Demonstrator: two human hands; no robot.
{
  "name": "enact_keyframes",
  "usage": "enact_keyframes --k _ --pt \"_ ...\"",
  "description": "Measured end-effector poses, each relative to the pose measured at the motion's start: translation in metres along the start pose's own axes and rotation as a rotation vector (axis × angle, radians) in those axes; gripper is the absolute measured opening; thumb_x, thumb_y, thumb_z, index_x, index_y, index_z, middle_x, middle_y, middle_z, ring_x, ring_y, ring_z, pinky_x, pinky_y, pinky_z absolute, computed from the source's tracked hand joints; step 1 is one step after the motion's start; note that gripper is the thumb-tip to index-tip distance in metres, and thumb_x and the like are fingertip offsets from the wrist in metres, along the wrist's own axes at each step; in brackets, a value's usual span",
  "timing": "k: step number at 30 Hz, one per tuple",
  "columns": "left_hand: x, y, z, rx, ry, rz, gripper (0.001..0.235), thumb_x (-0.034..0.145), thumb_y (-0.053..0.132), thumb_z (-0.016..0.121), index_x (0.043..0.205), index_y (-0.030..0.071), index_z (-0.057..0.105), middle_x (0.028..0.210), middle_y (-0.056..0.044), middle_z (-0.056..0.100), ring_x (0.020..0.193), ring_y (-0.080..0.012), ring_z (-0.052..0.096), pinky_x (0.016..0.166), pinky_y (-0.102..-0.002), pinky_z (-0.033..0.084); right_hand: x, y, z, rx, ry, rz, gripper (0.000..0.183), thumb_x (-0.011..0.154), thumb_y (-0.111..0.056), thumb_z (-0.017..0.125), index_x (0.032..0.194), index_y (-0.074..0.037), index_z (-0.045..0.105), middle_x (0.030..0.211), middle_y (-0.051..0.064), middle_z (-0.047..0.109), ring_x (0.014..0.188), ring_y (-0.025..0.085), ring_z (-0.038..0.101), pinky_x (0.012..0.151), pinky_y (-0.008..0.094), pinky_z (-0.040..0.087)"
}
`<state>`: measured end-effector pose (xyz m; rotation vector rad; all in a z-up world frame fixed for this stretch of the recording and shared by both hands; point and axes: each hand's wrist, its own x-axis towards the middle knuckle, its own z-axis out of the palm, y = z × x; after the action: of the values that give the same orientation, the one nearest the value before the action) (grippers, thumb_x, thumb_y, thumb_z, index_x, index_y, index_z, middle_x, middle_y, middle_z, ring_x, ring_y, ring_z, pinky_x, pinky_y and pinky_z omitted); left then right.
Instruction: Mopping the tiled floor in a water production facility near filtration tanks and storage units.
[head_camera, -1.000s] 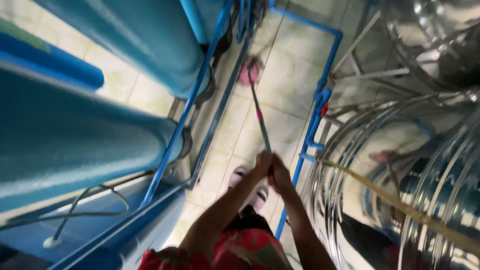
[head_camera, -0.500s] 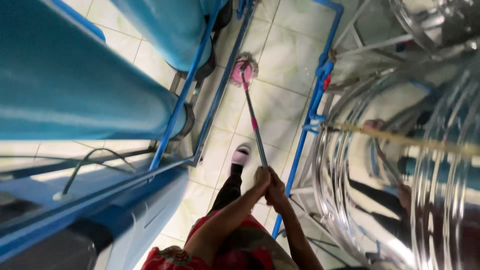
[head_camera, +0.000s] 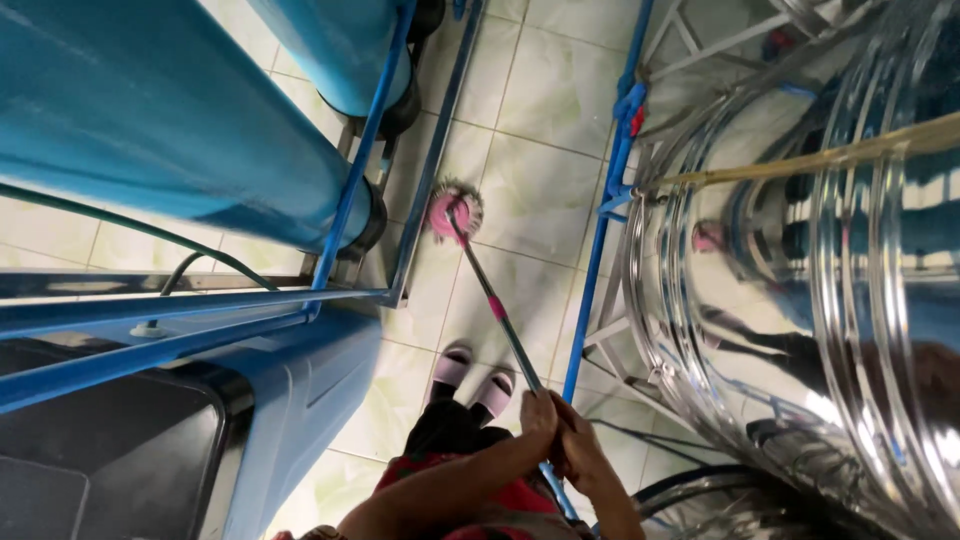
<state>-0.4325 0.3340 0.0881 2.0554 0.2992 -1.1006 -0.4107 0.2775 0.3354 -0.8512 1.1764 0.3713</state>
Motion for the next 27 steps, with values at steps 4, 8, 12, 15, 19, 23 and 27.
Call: enact_keyframes --k 4,8,12,15,19,23,27 --pt "0.004 0.063 -0.090 -0.183 0.085 -0.090 0.051 0.102 0.047 0.044 0.131 0.005 0.053 0.124 -0.030 0.061 0.114 -0.0496 0.057 0.095 -0.057 0.047 0.025 -0.010 0.046 0.086 -0.017 -0.067 0.048 0.105 -0.018 0.045 0.154 -0.016 0.050 0.065 0.003 0.066 0.037 0.013 0.046 0.032 0.030 0.034" --pt "0.014 0.113 -0.157 -0.156 0.021 -0.170 0.051 0.101 0.044 0.046 0.122 0.000 0.061 0.118 -0.028 0.067 0.110 -0.0437 0.065 0.093 -0.055 0.051 0.045 -0.028 0.074 0.066 -0.053 -0.142 0.047 0.106 -0.021 0.047 0.153 -0.019 0.050 0.056 0.002 0.056 0.033 0.012 0.040 0.030 0.030 0.032" --pt "-0.016 0.087 -0.121 -0.090 -0.024 -0.082 0.051 0.104 0.047 0.040 0.121 0.001 0.057 0.115 -0.030 0.065 0.108 -0.0486 0.062 0.092 -0.057 0.050 0.055 0.022 0.043 -0.046 0.061 -0.132 0.058 0.098 -0.007 0.041 0.154 -0.021 0.051 0.054 0.007 0.056 0.032 0.016 0.044 0.030 0.033 0.035" --pt "-0.041 0.008 -0.061 -0.045 -0.038 -0.019 0.052 0.106 0.048 0.035 0.120 0.002 0.054 0.113 -0.032 0.064 0.108 -0.0523 0.060 0.092 -0.058 0.049 -0.003 0.049 0.025 -0.007 0.087 -0.112 0.048 0.104 -0.016 0.044 0.151 -0.020 0.053 0.054 0.006 0.054 0.034 0.014 0.042 0.031 0.030 0.033" --pt "-0.079 -0.017 -0.068 -0.012 -0.180 -0.114 0.048 0.106 0.045 0.033 0.123 0.004 0.051 0.112 -0.029 0.067 0.106 -0.0488 0.065 0.090 -0.054 0.054 0.052 0.195 -0.032 -0.106 0.070 -0.542 0.047 0.105 -0.010 0.048 0.152 -0.009 0.050 0.112 0.003 0.061 0.096 0.010 0.056 0.077 0.024 0.044" --pt "-0.044 -0.018 -0.086 -0.023 -0.067 -0.008 0.042 0.101 0.041 0.042 0.119 0.006 0.056 0.111 -0.026 0.069 0.104 -0.0465 0.066 0.087 -0.053 0.054 0.057 0.165 0.009 -0.135 0.215 -0.460 0.048 0.104 -0.012 0.054 0.152 -0.007 0.053 0.126 0.013 0.072 0.112 0.019 0.066 0.092 0.032 0.053" --pt "0.032 0.070 -0.124 0.126 -0.090 0.093 0.045 0.102 0.040 0.039 0.125 0.004 0.055 0.114 -0.028 0.069 0.105 -0.0499 0.064 0.091 -0.060 0.050 0.059 0.036 0.081 0.311 0.147 -0.239 0.050 0.098 -0.023 0.046 0.147 -0.016 0.055 0.060 0.005 0.056 0.037 0.013 0.045 0.033 0.029 0.037"
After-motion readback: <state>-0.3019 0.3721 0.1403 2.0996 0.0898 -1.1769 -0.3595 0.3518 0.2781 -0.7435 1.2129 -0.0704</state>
